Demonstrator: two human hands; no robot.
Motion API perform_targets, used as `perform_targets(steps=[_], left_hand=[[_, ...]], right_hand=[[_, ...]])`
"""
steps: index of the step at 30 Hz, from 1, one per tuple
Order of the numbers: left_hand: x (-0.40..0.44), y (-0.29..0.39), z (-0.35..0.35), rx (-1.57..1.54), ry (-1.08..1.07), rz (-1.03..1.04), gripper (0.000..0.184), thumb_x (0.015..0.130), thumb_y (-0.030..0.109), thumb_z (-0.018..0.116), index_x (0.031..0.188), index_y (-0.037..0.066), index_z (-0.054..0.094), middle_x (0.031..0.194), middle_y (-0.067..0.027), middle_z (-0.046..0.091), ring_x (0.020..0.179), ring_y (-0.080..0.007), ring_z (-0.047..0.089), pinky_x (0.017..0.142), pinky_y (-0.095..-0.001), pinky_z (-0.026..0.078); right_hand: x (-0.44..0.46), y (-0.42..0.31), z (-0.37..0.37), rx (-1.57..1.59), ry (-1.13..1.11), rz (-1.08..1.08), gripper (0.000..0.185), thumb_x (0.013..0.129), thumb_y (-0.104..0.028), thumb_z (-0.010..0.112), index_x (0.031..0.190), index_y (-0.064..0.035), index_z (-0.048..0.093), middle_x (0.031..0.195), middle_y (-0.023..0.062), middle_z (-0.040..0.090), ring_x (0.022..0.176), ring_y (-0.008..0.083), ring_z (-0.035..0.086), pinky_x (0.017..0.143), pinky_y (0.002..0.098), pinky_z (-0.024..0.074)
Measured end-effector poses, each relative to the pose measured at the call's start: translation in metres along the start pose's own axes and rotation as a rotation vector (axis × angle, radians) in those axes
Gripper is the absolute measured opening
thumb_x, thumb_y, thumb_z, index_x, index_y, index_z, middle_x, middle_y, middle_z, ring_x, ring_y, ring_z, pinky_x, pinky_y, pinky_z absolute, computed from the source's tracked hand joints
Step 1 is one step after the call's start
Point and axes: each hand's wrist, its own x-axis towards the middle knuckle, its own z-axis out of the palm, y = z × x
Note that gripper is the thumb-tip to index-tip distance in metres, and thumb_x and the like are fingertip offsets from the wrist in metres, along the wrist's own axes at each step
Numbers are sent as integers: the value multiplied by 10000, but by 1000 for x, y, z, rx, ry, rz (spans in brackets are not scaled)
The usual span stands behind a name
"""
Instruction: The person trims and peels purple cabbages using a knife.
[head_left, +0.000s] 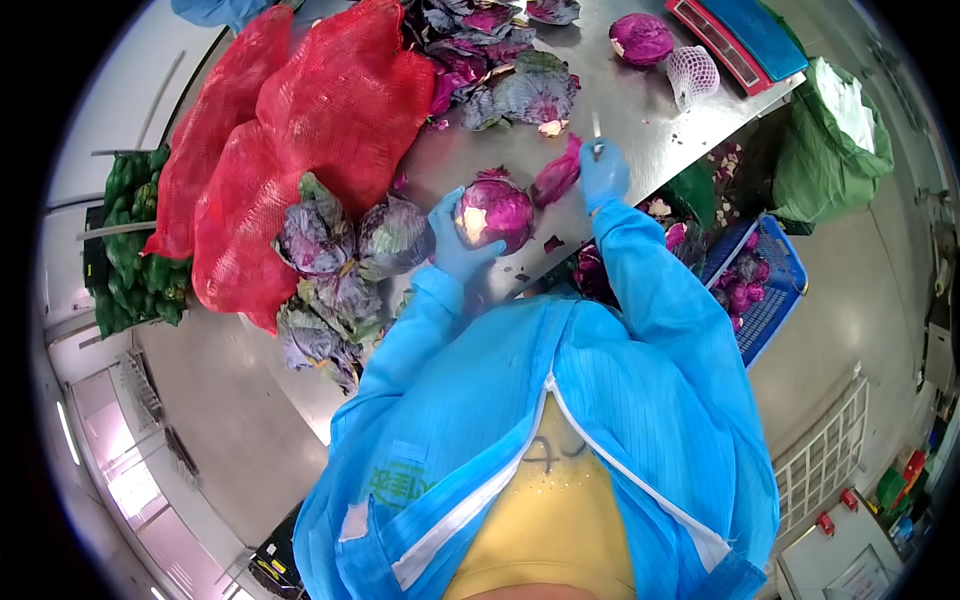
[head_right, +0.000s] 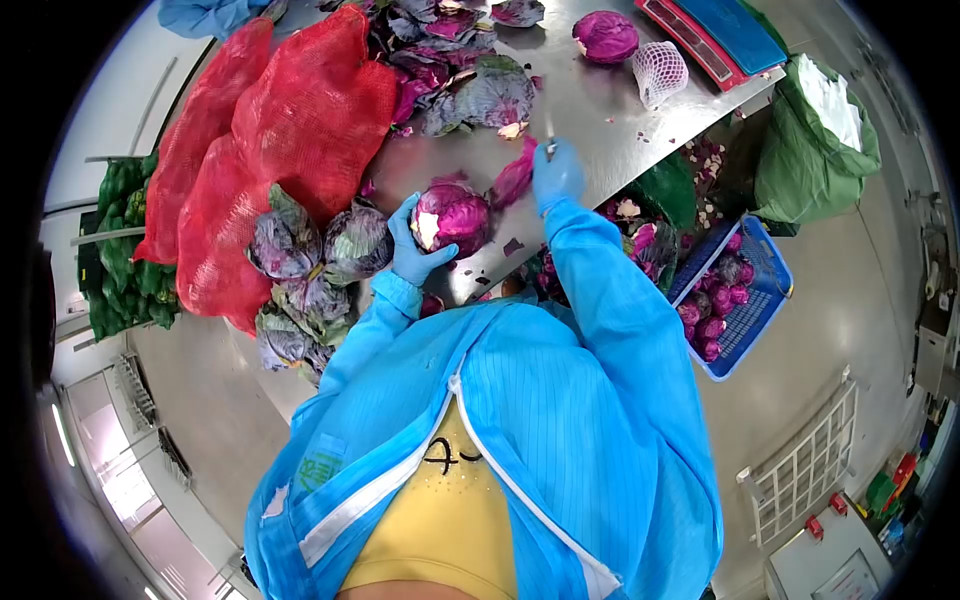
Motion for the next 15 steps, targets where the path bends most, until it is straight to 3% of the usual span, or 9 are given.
perform_targets(steps=[3, 5, 7, 9, 11, 13, 14, 15], left_hand=[[-6, 14, -13, 48, -101, 24, 1021, 450, 239, 855, 1323, 93, 345, 1269, -156, 377, 1173, -331, 331, 1044, -422, 295], [-9, 25, -17, 125, -191, 68, 1041, 451, 203, 840, 1352, 111, 329, 1294, -142, 374, 1207, -336, 305, 1071, -422, 264], [-8, 26, -18, 75, -232, 115, 1025, 492, 154, 814, 1377, 101, 299, 1328, -140, 363, 1271, -319, 291, 1088, -406, 254], [-13, 13, -15, -98, -227, 58, 1031, 516, 167, 810, 1393, 72, 275, 1374, -139, 340, 1298, -298, 286, 1098, -394, 239], [-13, 21, -22, -276, -244, -35, 1017, 583, 136, 763, 1425, 18, 205, 1462, -142, 264, 1339, -252, 277, 1112, -366, 212], [-18, 58, -24, -477, -163, -244, 977, 607, 119, 706, 1429, 19, 187, 1455, -138, 261, 1341, -256, 270, 1116, -361, 201], [-27, 37, -21, -349, -103, -138, 982, 628, 147, 727, 1430, 22, 174, 1449, -140, 262, 1344, -256, 260, 1117, -362, 197], [-37, 31, -12, -439, 41, -99, 982, 649, 189, 757, 1424, 22, 178, 1441, -135, 269, 1339, -262, 260, 1114, -366, 205]], right_hand=[[17, -2, -11, 143, 135, 130, 342, 790, -356, 649, 982, -74, 631, 833, 155, 651, 725, 325, 636, 632, 432, 488], [12, -15, -18, 609, -5, 25, 498, 765, -434, 690, 1119, -94, 606, 882, 131, 655, 665, 282, 634, 592, 411, 499], [-6, -36, -23, 711, -333, 26, 636, 731, -483, 720, 1211, -97, 563, 970, 118, 641, 767, 242, 633, 672, 371, 509], [-26, -23, 11, 455, -455, -373, 638, 728, -481, 718, 1202, -80, 567, 1034, 137, 620, 894, 264, 615, 787, 363, 489], [-51, -33, 10, 284, -599, -536, 626, 728, -470, 709, 1192, -71, 575, 1040, 149, 615, 958, 281, 585, 862, 373, 456], [-62, -37, 10, 314, -640, -456, 573, 723, -460, 701, 1132, -70, 605, 1007, 158, 607, 924, 308, 585, 843, 395, 461], [-63, -42, 7, 289, -661, -422, 524, 731, -441, 698, 1091, -70, 617, 987, 160, 601, 920, 314, 582, 832, 393, 463], [-65, -46, 2, 260, -686, -384, 476, 738, -422, 694, 1051, -70, 629, 967, 162, 595, 916, 320, 579, 822, 392, 466]])
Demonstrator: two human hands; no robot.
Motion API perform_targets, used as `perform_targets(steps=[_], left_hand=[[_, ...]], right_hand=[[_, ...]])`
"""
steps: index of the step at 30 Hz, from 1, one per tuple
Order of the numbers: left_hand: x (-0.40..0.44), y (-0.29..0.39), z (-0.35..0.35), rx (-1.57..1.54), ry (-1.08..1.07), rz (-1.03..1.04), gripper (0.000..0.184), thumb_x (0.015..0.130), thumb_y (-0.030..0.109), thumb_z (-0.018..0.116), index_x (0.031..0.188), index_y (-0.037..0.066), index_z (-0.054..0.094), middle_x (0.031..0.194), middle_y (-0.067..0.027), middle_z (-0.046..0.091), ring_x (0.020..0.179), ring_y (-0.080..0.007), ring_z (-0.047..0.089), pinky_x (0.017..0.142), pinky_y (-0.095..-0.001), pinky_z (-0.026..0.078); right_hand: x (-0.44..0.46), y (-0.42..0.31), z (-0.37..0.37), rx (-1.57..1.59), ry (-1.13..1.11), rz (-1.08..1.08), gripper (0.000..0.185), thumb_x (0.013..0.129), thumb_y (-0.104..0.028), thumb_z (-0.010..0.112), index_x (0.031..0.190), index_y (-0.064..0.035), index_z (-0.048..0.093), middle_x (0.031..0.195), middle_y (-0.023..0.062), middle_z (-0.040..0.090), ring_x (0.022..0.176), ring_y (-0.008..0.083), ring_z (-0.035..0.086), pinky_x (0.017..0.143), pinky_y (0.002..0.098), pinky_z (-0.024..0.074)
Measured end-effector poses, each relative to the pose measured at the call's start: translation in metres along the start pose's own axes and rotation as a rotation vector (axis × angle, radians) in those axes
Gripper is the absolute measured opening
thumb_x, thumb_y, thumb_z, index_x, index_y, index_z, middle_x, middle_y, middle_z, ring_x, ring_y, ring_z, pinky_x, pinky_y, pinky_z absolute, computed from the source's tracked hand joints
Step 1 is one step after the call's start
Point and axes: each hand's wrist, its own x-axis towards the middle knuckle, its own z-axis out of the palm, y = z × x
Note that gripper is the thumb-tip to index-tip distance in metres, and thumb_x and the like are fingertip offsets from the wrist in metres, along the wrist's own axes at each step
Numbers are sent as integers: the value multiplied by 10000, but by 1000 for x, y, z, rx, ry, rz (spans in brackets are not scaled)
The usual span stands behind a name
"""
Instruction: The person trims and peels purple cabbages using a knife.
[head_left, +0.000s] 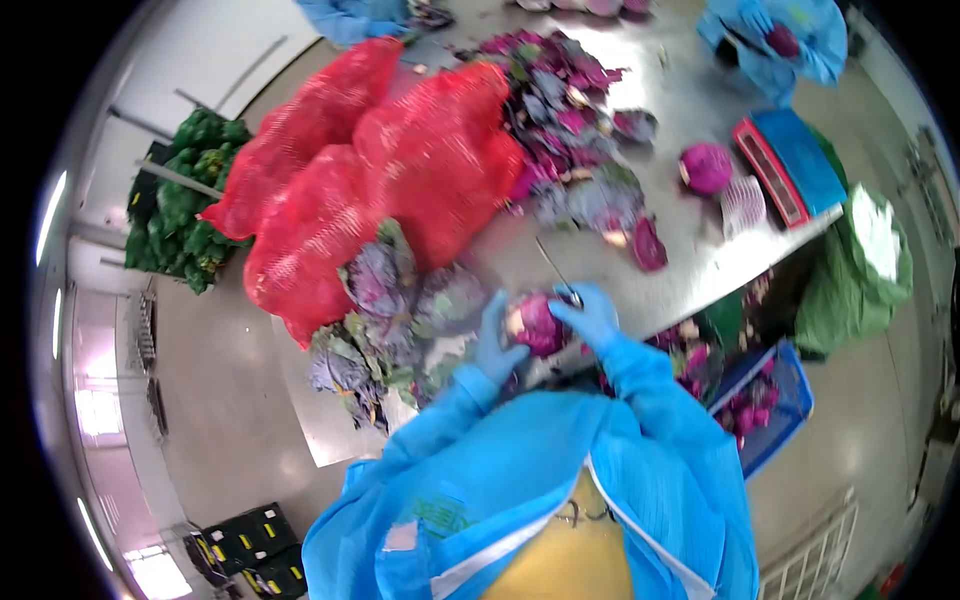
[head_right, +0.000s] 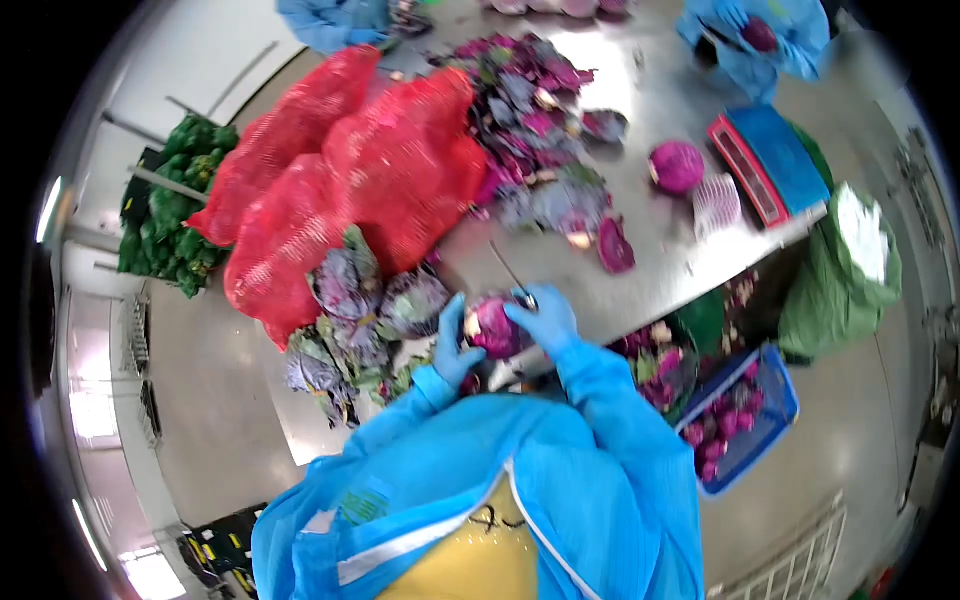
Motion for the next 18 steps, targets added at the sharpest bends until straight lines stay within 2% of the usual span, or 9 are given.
perform_targets(steps=[1, 2, 3, 4, 6, 10, 12, 15, 18], left_hand=[[-7, -3, 9, -51, 121, -72, 966, 685, 247, 769, 1420, 29, 181, 1443, -140, 252, 1329, -271, 264, 1107, -376, 224], [-12, 5, 30, -261, 319, -274, 994, 689, 204, 787, 1422, 31, 139, 1408, -153, 281, 1311, -269, 295, 1093, -391, 273], [-16, -23, 39, -339, 477, -462, 1010, 682, 244, 811, 1407, 29, 141, 1378, -152, 313, 1280, -270, 339, 1067, -388, 325], [-12, -16, 46, -504, 497, -580, 1064, 628, 281, 850, 1394, 26, 155, 1355, -160, 335, 1251, -276, 378, 1039, -391, 368], [-5, -17, 57, -458, 679, -804, 1104, 567, 305, 881, 1380, 26, 188, 1335, -164, 352, 1217, -277, 412, 1021, -387, 390], [3, -3, 56, -301, 679, -836, 1134, 536, 319, 893, 1374, 13, 194, 1325, -167, 355, 1208, -278, 415, 1020, -372, 389], [5, 19, 57, -9, 665, -582, 1132, 528, 311, 897, 1366, -4, 202, 1318, -171, 364, 1204, -276, 418, 1019, -355, 388], [9, -9, 47, -22, 538, -536, 1075, 535, 305, 893, 1338, -15, 255, 1296, -171, 399, 1195, -255, 429, 1002, -351, 397], [24, 23, 39, -29, 401, -594, 973, 556, 275, 882, 1307, -2, 328, 1273, -152, 452, 1124, -235, 496, 957, -346, 436]], right_hand=[[-5, -7, 0, -92, 60, -70, 408, 761, -385, 680, 1018, -74, 624, 931, 152, 595, 871, 317, 590, 773, 390, 480], [-9, -14, 2, -180, 122, -133, 340, 783, -349, 667, 984, -79, 619, 895, 141, 594, 827, 315, 601, 724, 389, 495], [-12, -21, 3, -183, 114, -163, 340, 783, -349, 667, 984, -79, 619, 895, 141, 594, 827, 315, 601, 724, 389, 495], [-16, -26, 4, -262, 101, -148, 279, 796, -304, 651, 964, -85, 607, 865, 124, 598, 771, 304, 609, 669, 389, 498], [-24, -26, 5, -348, 88, -135, 218, 809, -260, 635, 943, -92, 596, 835, 108, 602, 715, 294, 616, 614, 389, 502], [-35, -6, 6, -371, 152, -206, 148, 784, -181, 643, 893, -92, 597, 795, 110, 604, 643, 289, 605, 564, 380, 486], [-41, -6, 5, -418, 243, -272, 129, 785, -184, 632, 888, -119, 588, 762, 79, 602, 621, 270, 612, 534, 381, 488], [-52, -10, 5, -353, 229, -202, 132, 781, -185, 648, 876, -110, 597, 741, 75, 603, 633, 268, 615, 532, 380, 485], [-53, 3, 7, -312, 276, -168, 137, 796, -192, 654, 875, -90, 607, 701, 91, 589, 620, 248, 609, 543, 360, 477]])
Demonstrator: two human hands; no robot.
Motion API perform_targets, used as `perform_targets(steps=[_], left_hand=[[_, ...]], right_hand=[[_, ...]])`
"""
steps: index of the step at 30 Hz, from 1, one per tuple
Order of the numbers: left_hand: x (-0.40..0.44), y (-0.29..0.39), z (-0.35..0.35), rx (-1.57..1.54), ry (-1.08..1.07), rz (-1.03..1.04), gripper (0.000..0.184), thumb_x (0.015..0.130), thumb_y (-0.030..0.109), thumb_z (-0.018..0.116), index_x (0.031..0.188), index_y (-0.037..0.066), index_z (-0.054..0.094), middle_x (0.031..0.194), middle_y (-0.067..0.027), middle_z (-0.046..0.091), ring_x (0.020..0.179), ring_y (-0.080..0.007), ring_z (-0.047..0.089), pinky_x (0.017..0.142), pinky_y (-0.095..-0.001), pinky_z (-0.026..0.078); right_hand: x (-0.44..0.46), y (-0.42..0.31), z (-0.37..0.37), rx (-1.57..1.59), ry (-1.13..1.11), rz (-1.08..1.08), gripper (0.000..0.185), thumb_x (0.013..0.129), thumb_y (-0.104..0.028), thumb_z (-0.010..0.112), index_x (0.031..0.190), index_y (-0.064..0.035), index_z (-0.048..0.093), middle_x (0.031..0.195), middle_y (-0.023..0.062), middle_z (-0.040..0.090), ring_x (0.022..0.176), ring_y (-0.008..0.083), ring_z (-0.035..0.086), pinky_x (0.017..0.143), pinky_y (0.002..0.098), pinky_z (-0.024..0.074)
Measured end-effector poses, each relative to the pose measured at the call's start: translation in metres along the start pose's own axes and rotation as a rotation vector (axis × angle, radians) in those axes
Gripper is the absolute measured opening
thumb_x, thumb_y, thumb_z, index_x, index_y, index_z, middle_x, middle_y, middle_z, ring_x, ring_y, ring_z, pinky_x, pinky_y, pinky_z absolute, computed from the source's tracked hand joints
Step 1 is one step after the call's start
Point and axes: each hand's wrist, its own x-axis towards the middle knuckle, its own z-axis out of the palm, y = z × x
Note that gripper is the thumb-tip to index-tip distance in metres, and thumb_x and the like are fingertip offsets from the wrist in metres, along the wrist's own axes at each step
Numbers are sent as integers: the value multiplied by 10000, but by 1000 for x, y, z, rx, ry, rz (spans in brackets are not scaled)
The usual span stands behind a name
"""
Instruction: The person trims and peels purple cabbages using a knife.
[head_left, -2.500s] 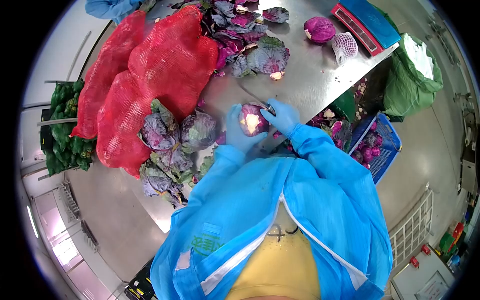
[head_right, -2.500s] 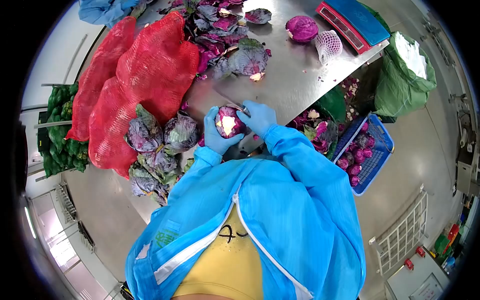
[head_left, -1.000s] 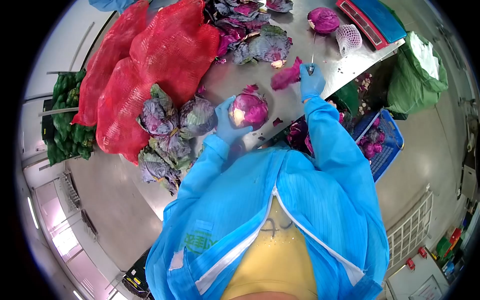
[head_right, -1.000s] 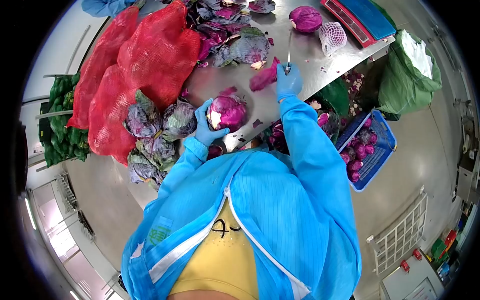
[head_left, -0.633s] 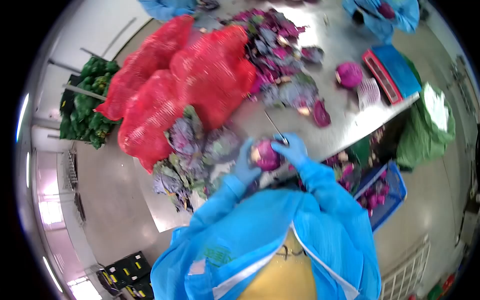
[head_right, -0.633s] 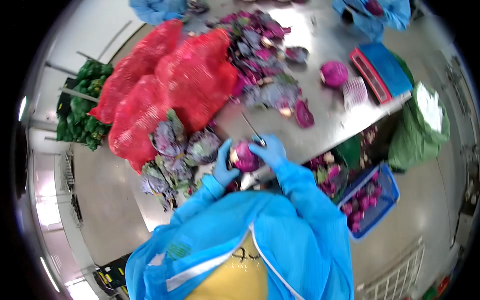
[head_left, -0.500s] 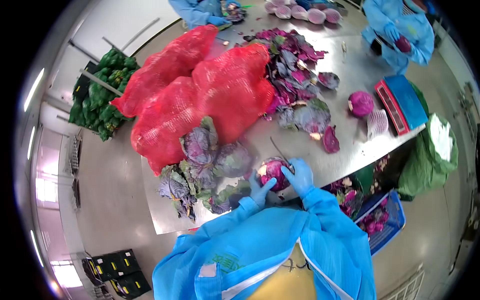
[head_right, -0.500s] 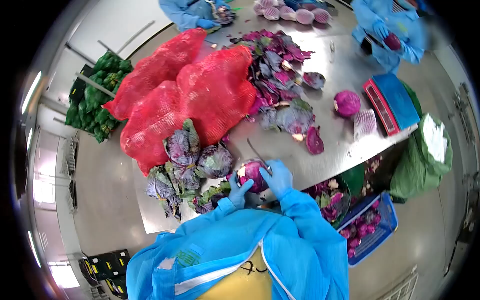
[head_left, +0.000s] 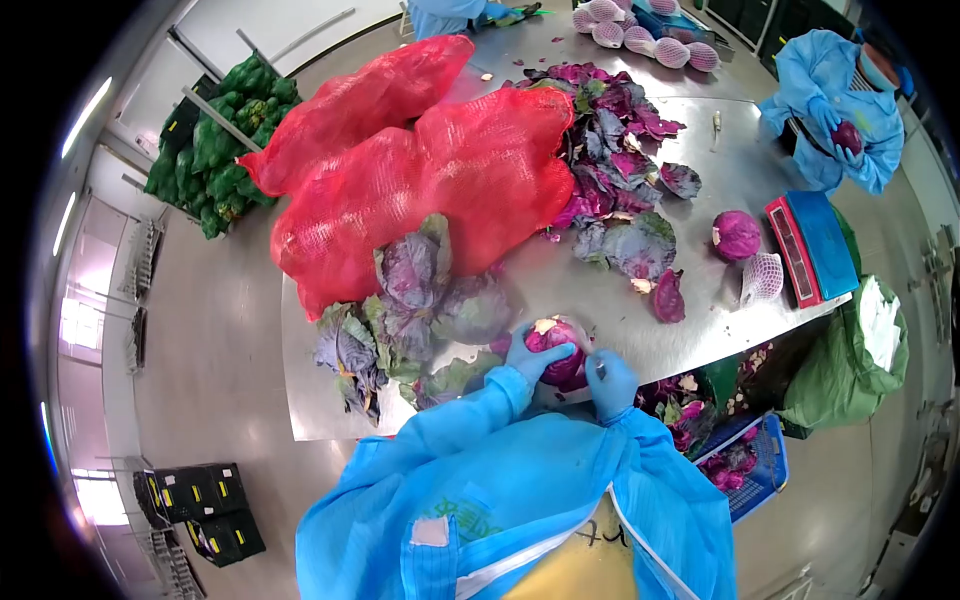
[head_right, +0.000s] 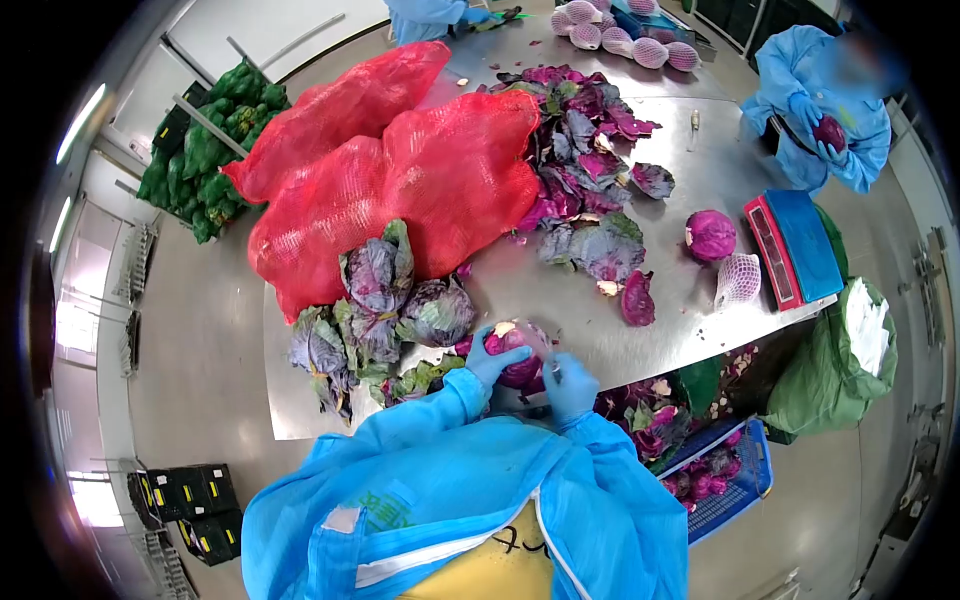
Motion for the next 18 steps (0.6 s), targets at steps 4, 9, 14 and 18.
perform_targets(steps=[4, 9, 14, 18], left_hand=[[12, -11, -8, -317, -93, -64, 837, 616, 211, 849, 1279, 13, 379, 1190, -124, 514, 1043, -220, 552, 903, -343, 476], [28, -40, -15, -355, -34, 25, 909, 564, 251, 875, 1297, 85, 365, 1202, -113, 479, 1080, -257, 519, 939, -371, 453], [17, -13, -11, 208, -105, 557, 1070, 491, 311, 898, 1332, 9, 308, 1262, -155, 403, 1180, -271, 429, 1002, -369, 388], [19, -8, -7, 400, -136, 620, 1117, 412, 342, 903, 1316, 11, 336, 1229, -158, 423, 1154, -291, 446, 1015, -387, 374]], right_hand=[[20, 25, -9, 219, 99, 252, 154, 824, -205, 643, 869, -62, 606, 688, 103, 585, 603, 221, 589, 556, 340, 460], [73, 48, -24, 125, 268, 369, 214, 845, -227, 632, 901, -24, 595, 737, 95, 612, 638, 177, 559, 602, 347, 455], [99, 54, -8, 308, 324, 80, 393, 840, -205, 648, 1207, -86, 570, 1019, 146, 615, 940, 213, 579, 822, 305, 471], [77, 4, -27, 218, -66, 97, 449, 844, -303, 640, 1268, -197, 538, 992, 152, 635, 860, 272, 622, 770, 340, 495]])
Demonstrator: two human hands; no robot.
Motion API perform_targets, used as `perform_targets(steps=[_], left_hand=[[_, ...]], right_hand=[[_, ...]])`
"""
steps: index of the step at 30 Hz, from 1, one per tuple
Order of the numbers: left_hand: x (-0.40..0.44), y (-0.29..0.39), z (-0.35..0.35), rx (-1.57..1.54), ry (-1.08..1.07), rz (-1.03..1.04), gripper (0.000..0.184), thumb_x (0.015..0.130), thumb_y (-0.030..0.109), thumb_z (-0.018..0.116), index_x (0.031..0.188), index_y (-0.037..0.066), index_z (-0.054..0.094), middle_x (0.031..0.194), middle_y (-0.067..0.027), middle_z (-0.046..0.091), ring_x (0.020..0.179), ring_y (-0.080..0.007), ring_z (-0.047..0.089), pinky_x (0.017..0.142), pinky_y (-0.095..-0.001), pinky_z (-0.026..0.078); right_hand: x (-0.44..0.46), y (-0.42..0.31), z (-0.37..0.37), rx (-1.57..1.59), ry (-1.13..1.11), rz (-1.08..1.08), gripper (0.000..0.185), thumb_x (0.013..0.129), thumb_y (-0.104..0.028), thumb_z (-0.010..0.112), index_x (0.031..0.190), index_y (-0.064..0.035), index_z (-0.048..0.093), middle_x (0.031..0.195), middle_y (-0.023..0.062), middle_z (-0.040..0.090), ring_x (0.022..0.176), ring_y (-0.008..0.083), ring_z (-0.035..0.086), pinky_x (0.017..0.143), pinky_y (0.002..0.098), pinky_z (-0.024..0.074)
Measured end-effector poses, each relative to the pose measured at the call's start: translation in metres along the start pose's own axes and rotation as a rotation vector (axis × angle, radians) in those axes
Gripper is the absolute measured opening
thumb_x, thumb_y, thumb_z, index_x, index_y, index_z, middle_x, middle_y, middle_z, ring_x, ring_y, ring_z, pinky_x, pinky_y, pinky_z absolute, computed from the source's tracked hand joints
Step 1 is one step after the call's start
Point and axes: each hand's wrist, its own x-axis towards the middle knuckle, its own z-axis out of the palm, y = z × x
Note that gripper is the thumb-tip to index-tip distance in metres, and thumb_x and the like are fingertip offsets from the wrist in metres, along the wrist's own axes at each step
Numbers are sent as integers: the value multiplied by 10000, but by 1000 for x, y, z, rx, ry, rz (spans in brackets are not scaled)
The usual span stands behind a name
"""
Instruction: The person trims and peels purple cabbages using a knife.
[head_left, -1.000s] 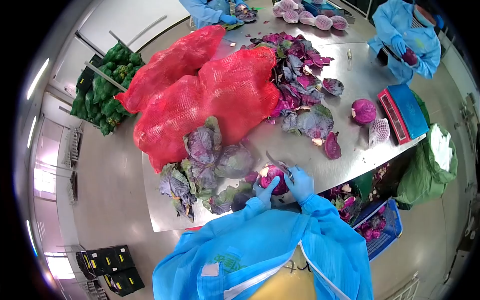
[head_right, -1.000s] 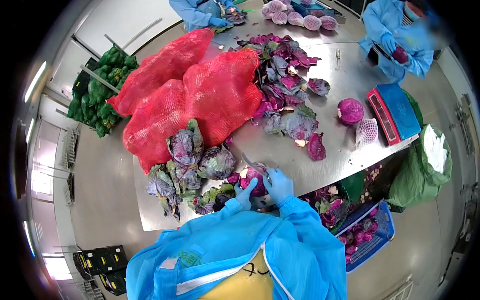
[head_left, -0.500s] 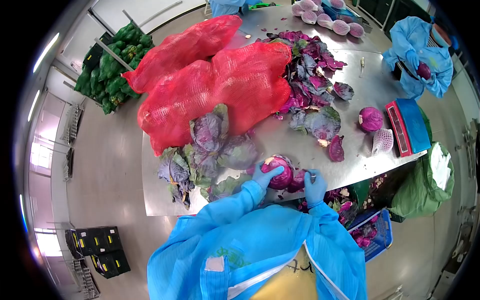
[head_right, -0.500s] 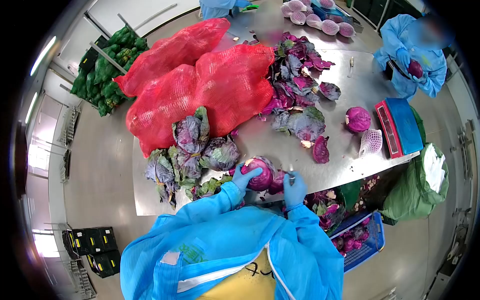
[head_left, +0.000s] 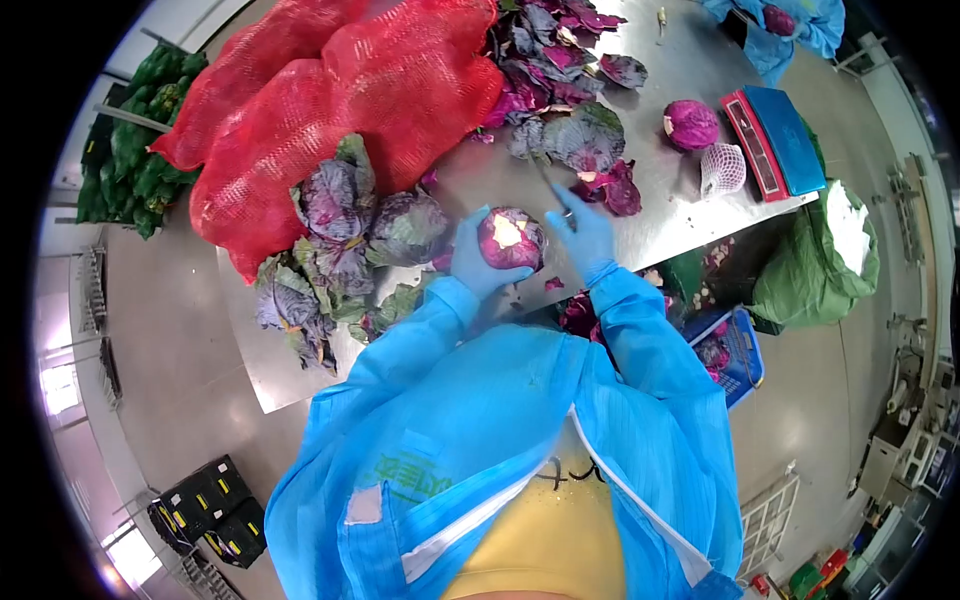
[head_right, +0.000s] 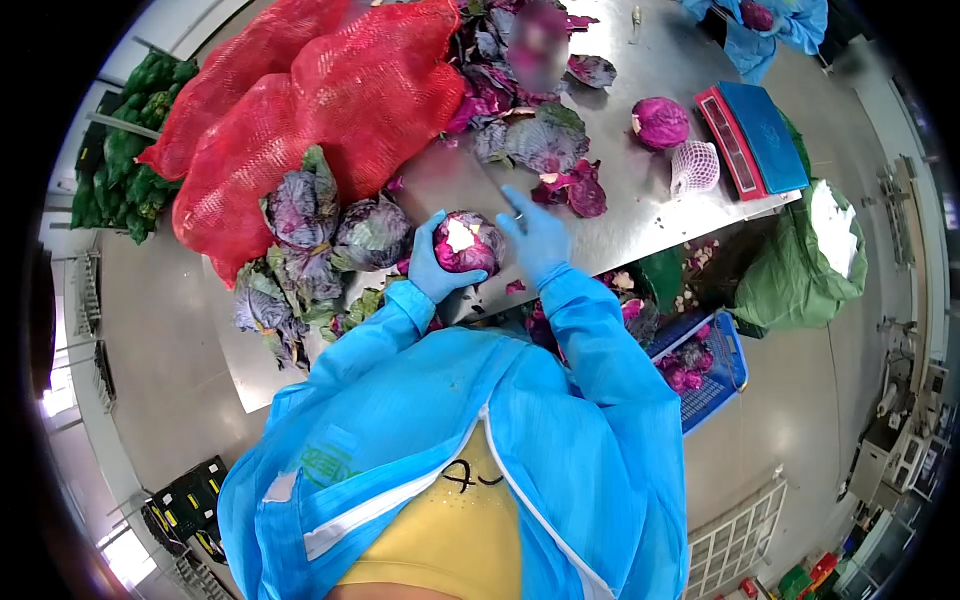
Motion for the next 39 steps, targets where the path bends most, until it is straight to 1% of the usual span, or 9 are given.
perform_targets(steps=[3, 9, 19, 25, 28, 30, 35, 37, 39], left_hand=[[2, -8, 3, 24, -40, 47, 1119, 410, 341, 901, 1318, 14, 334, 1236, -163, 418, 1157, -294, 446, 1015, -390, 372], [4, -1, 2, 18, -74, 68, 1110, 447, 317, 886, 1327, -15, 296, 1266, -183, 393, 1183, -310, 433, 1013, -397, 376], [3, 4, 10, 81, -50, 45, 1102, 443, 332, 886, 1326, 11, 312, 1232, -168, 412, 1147, -298, 453, 997, -389, 391], [2, 8, 13, 96, -44, 14, 1065, 455, 350, 883, 1308, 19, 337, 1217, -159, 427, 1123, -287, 470, 978, -390, 408], [2, 10, 17, 87, -18, 2, 1049, 466, 360, 879, 1304, 23, 347, 1219, -160, 432, 1119, -289, 473, 975, -392, 406], [-1, 12, 14, 124, 10, 5, 1052, 489, 373, 866, 1320, 31, 317, 1246, -184, 418, 1153, -321, 456, 983, -401, 399], [-3, 11, 9, 131, -25, -2, 1068, 493, 378, 869, 1332, 31, 306, 1278, -185, 395, 1190, -315, 418, 1003, -409, 377], [0, 8, 11, 127, -38, -10, 1073, 490, 374, 871, 1334, 30, 305, 1281, -184, 395, 1192, -312, 418, 1006, -407, 374], [-5, 3, 8, 134, -59, -30, 1078, 487, 369, 874, 1337, 30, 304, 1284, -184, 394, 1194, -310, 417, 1009, -404, 372]], right_hand=[[-22, 10, 10, -197, -264, 110, 555, 874, -546, 476, 1330, -231, 457, 905, 170, 654, 826, 372, 630, 716, 449, 496], [-37, 9, 8, -311, -451, 151, 578, 919, -552, 335, 1415, -256, 305, 880, 222, 639, 787, 400, 619, 709, 493, 481], [-45, 16, 3, -352, -459, 155, 603, 920, -557, 317, 1444, -278, 212, 853, 228, 640, 760, 401, 619, 692, 493, 481], [-50, 13, 10, -333, -353, 195, 564, 914, -565, 337, 1398, -276, 346, 834, 226, 640, 750, 397, 621, 667, 489, 482], [-47, 30, 17, -35, -148, 246, 521, 921, -544, 358, 1319, -233, 485, 814, 187, 659, 715, 352, 640, 635, 468, 482], [-40, 40, 12, 311, -147, 799, 499, 926, -512, 390, 1258, -178, 553, 857, 166, 672, 779, 292, 658, 693, 421, 491], [-49, 47, 14, 213, -34, 416, 502, 909, -491, 458, 1255, -139, 544, 860, 155, 666, 810, 268, 656, 705, 402, 487], [-40, 17, 15, -116, 54, 222, 487, 873, -466, 531, 1211, -117, 562, 836, 138, 663, 772, 288, 651, 672, 428, 482], [-36, 2, 12, -129, -20, 270, 466, 848, -454, 565, 1157, -105, 575, 842, 144, 660, 784, 307, 646, 688, 436, 481]])
